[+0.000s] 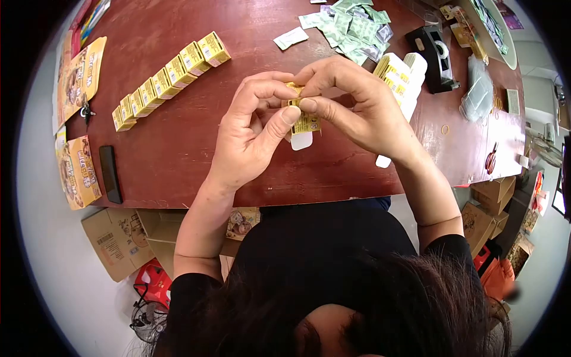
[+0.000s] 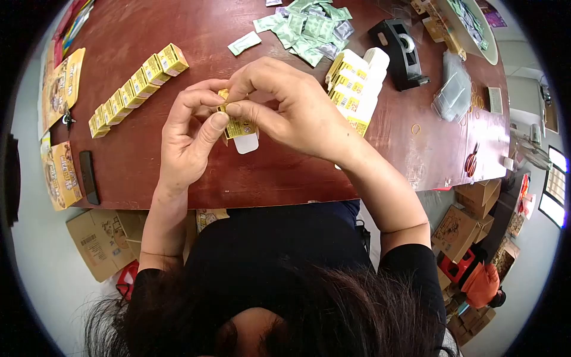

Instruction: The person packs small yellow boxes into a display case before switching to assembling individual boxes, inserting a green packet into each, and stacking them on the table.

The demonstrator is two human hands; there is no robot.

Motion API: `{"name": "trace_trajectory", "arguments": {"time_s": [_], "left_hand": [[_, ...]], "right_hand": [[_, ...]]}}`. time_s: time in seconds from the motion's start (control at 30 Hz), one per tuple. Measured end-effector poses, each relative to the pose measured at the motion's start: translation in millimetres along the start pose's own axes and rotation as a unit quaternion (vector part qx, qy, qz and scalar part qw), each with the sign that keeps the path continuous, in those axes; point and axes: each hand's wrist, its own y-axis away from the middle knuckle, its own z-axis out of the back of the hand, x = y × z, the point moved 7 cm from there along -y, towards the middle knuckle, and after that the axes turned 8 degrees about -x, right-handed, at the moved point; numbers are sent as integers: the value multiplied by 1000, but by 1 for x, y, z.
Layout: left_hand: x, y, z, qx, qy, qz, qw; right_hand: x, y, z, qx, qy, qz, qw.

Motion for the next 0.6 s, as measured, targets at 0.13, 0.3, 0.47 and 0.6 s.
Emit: {"name": "trace_trajectory", "arguments": {"time_s": [0.13,0.3,0.47,0.6], "left_hand": [[18,1,25,-108,156,80,979],[44,7,49,-190,307,180,915],[47,18,55,-272,325,175,889],[46,12,37,-261,289,148,909]], "right_hand": [[-18,-38,7,-39,124,31,991],[-83,-88,-17,20,495,119,860],[-70,-83,-5,-46,455,156,876],[-35,-51,16,-131,115,-29,984]]}}
